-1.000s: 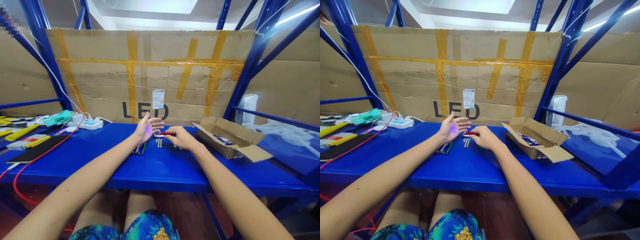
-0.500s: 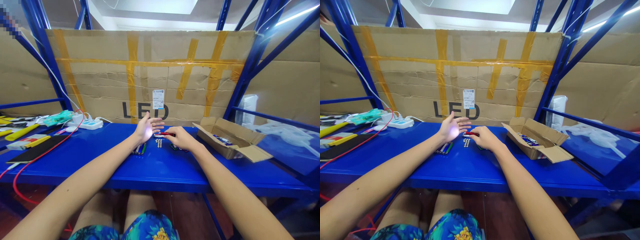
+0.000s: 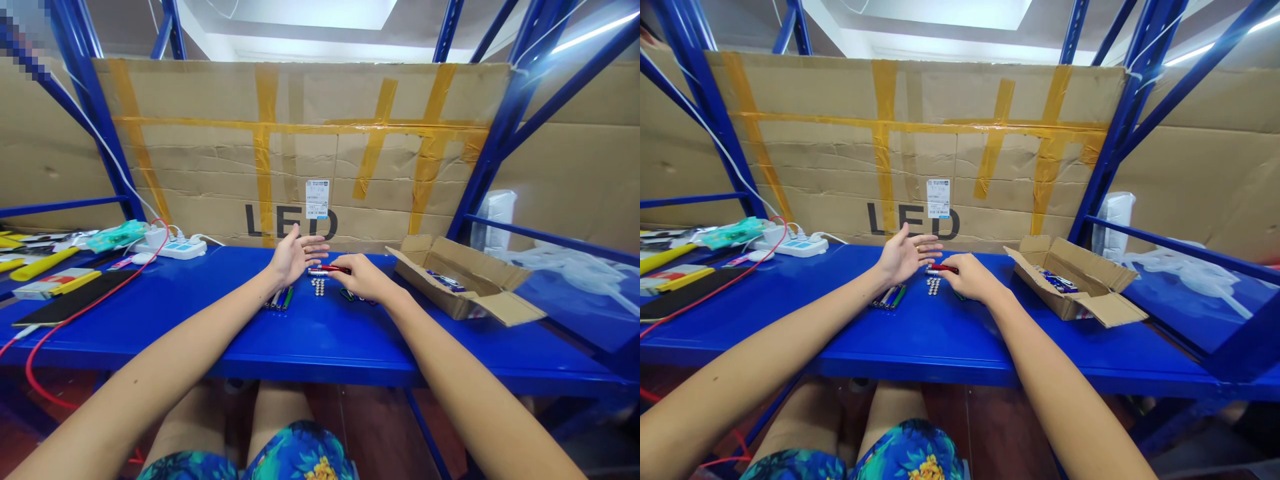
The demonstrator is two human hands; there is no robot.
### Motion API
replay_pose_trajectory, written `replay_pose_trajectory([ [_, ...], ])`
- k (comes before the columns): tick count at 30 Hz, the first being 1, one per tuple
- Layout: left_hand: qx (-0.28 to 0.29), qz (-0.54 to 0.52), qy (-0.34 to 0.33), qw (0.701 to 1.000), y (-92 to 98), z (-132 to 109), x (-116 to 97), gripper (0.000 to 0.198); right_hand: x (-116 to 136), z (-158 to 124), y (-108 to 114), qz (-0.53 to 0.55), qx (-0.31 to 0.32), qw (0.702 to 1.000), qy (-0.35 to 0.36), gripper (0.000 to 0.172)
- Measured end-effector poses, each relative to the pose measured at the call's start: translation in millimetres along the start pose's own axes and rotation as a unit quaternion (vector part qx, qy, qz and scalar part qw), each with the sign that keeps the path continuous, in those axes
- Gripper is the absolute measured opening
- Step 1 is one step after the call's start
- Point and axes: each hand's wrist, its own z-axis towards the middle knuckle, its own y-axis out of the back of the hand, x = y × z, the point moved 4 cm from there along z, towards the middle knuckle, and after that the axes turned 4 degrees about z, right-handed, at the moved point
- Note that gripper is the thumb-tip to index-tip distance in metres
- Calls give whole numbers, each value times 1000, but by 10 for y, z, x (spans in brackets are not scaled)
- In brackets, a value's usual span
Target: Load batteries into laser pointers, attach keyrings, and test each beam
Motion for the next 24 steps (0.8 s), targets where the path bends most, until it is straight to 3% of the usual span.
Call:
replay_pose_trajectory([
  [24, -6, -15, 0, 1000, 2, 0, -6, 70, 93, -14, 58, 20, -23, 999, 25, 26],
])
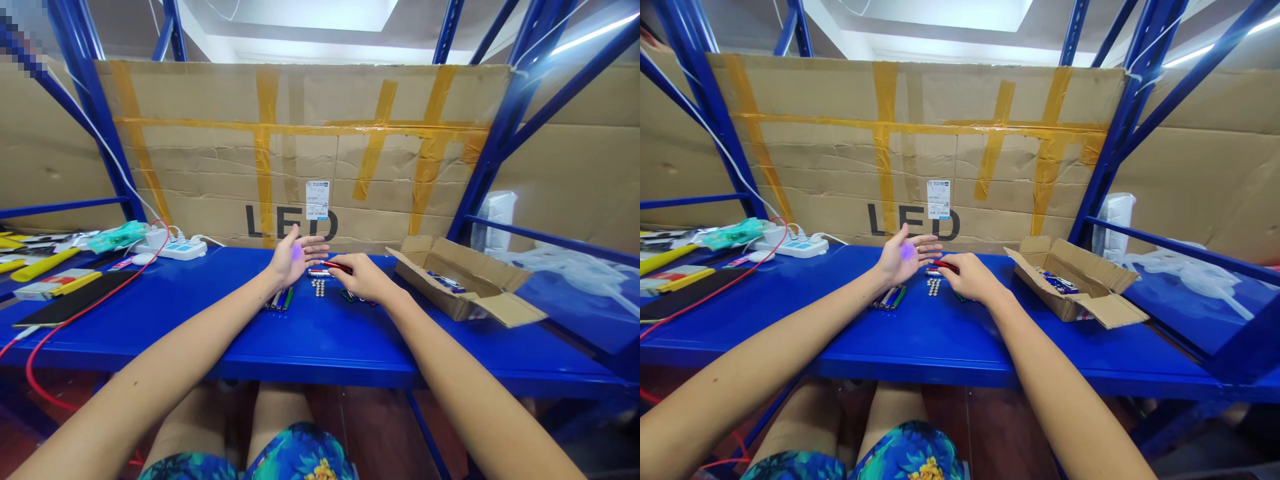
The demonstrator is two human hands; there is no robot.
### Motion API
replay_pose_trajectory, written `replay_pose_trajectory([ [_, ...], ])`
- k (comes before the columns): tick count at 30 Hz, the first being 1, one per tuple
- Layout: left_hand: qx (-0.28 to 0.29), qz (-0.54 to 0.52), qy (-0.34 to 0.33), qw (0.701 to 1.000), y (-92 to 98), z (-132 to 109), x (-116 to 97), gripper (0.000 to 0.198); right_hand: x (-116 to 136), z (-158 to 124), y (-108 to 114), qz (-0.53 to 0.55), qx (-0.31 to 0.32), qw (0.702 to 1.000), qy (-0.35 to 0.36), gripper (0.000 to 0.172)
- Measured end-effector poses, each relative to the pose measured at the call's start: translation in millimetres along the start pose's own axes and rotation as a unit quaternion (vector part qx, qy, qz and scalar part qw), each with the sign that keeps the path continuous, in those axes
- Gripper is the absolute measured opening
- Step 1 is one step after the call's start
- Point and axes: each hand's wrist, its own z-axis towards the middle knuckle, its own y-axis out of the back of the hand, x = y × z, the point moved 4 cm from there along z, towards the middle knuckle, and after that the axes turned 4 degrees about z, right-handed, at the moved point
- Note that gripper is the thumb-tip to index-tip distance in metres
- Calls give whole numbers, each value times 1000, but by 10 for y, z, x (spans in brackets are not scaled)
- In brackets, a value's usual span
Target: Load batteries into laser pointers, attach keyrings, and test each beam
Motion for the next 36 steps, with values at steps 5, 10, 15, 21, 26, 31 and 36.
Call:
replay_pose_trajectory([
  [5, 3, 1, 2, 1000, 2, 1, 1, 72, 3, 2, 3, -7, 4, 1000, -5, 25],
  [10, 12, 5, 1, 1000, 17, 10, 6, 74, -26, 0, -11, -3, 6, 1000, -5, 24],
  [15, 13, 4, 1, 1000, 16, 10, 9, 74, -36, -2, -23, 9, 10, 1000, -2, 25],
  [21, 6, -2, 1, 1000, -2, -5, 4, 72, -31, -7, -17, 15, 9, 1000, 3, 26],
  [26, 12, -1, 3, 1000, 1, -4, 9, 73, -27, -3, -8, 8, 2, 1000, 1, 27],
  [31, 18, -10, 3, 1000, 8, -1, 13, 74, -33, -3, -11, 18, 8, 1000, 4, 26],
  [36, 20, -26, 9, 999, 5, 4, 18, 72, -31, 8, 5, -20, -12, 999, -23, 23],
])
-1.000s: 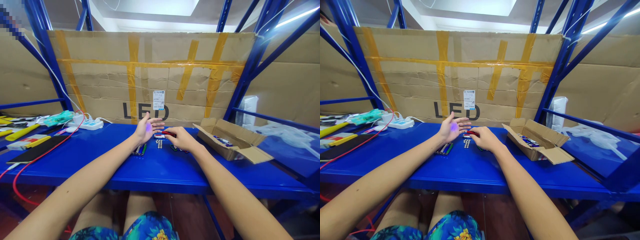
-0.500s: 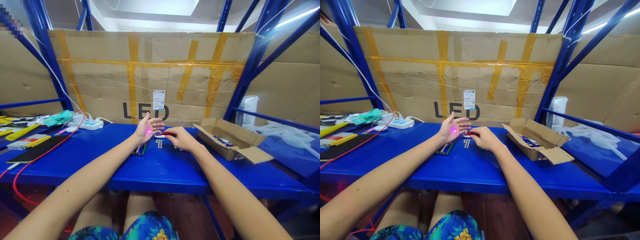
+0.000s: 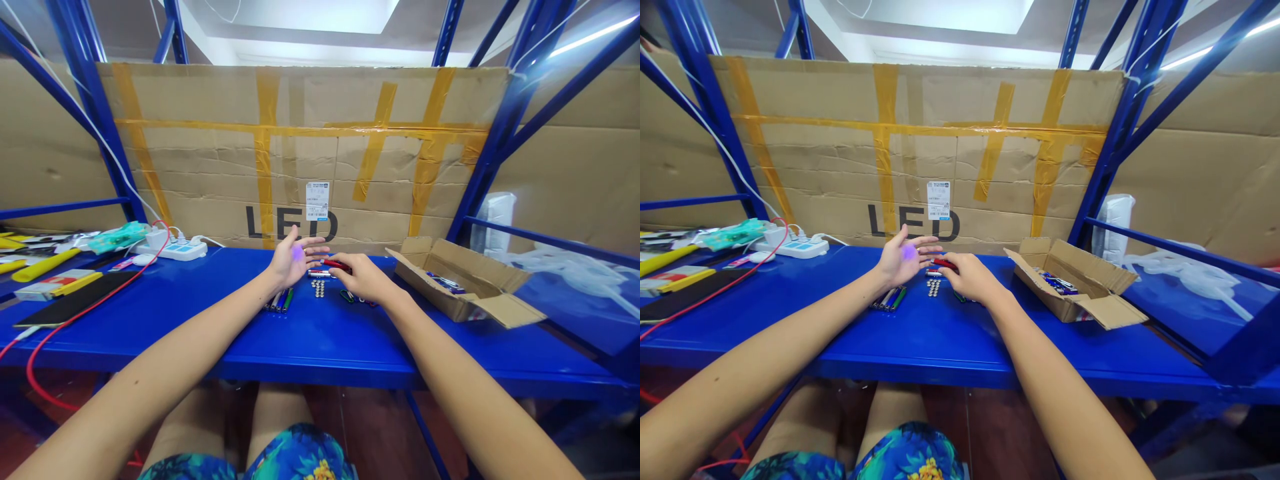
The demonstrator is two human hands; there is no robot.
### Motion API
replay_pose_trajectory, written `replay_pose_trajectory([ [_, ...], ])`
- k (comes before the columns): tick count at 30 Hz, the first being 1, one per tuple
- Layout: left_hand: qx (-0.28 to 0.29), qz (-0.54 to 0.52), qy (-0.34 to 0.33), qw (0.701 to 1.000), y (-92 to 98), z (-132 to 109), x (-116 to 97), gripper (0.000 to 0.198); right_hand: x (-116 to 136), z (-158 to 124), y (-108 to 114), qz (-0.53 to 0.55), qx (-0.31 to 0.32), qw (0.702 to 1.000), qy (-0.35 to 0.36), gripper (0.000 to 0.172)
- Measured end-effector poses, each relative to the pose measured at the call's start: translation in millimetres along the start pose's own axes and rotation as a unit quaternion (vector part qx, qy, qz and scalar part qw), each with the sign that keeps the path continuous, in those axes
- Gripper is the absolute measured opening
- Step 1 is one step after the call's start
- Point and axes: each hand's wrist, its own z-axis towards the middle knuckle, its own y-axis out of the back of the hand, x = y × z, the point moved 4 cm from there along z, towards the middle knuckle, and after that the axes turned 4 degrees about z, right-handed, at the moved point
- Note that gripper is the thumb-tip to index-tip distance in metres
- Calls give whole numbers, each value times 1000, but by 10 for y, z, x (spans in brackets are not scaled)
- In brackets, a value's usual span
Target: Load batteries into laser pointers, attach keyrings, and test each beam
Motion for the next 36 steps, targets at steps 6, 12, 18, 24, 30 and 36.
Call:
replay_pose_trajectory([
  [6, -4, 9, -1, 1000, -11, -7, -7, 72, 6, 10, 9, -44, -3, 999, -27, 28],
  [12, -9, 22, -3, 1000, -19, -19, -22, 70, 20, 8, 13, -38, -4, 999, -3, 29],
  [18, 0, 19, -4, 1000, -17, -11, -20, 71, 17, 9, -5, -29, 11, 999, 6, 26],
  [24, 5, 36, -11, 999, -16, -5, -22, 71, 7, 7, 0, -33, -1, 999, 1, 26],
  [30, -43, 258, -82, 962, 4, -1, -63, 52, -192, 7, 1, -32, -13, 998, -61, 16],
  [36, 25, 555, -185, 811, -138, -33, -44, 20, -359, 88, -55, 54, 10, 995, -86, 11],
])
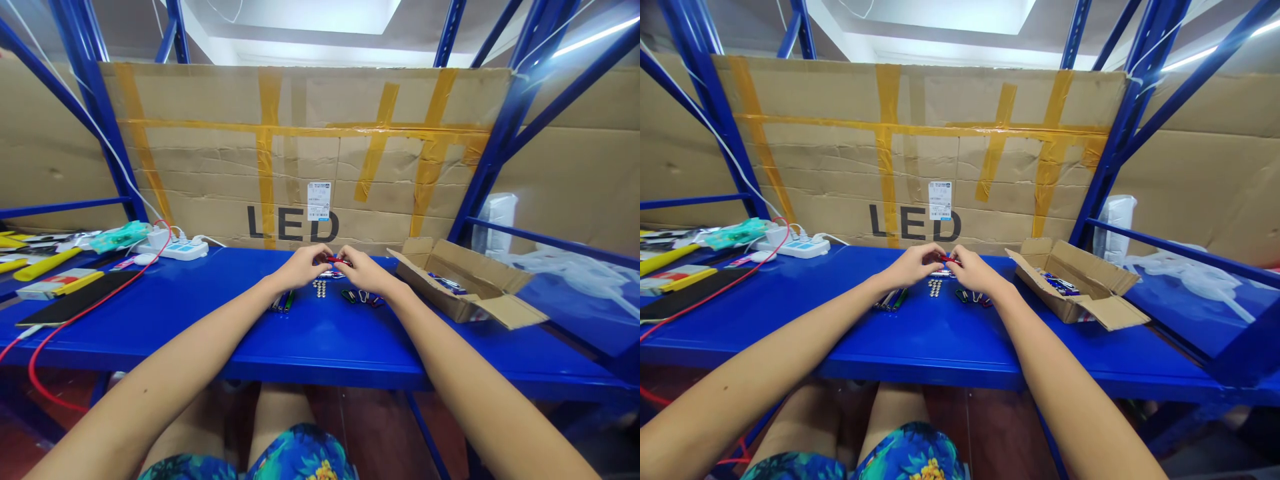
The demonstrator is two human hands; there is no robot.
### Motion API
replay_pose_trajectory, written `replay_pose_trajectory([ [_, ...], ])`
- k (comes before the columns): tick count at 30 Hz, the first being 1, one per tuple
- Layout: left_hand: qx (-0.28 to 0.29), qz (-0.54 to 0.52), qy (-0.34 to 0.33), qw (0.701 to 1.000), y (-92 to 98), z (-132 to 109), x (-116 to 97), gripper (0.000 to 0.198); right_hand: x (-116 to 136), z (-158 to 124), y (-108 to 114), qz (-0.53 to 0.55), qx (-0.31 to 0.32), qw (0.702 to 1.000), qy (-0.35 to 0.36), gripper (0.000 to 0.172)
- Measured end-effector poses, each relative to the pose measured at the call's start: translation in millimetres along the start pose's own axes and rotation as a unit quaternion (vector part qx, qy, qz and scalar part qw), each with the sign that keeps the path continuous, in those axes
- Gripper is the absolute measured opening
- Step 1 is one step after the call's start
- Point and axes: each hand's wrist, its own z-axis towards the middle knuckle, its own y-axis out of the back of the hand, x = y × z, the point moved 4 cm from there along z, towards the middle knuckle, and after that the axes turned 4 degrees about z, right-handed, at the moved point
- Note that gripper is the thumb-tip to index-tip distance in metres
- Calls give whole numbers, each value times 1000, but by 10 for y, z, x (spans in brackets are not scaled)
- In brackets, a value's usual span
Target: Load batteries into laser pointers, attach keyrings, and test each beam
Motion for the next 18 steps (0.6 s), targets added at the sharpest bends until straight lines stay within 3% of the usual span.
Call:
replay_pose_trajectory([
  [4, -21, 6, 34, 999, 23, 29, 76, 11, -124, 62, -27, 137, 49, 988, -46, 22],
  [8, -28, 9, 52, 998, 49, 120, 243, 11, -350, 176, 18, 198, 30, 977, -79, 18],
  [11, -13, 28, 60, 998, 35, 216, 384, 15, -524, 297, 32, 162, 14, 983, -87, 9],
  [18, 17, 102, 115, 988, -31, 346, 677, 16, -741, 462, -54, 22, -10, 994, -105, 9],
])
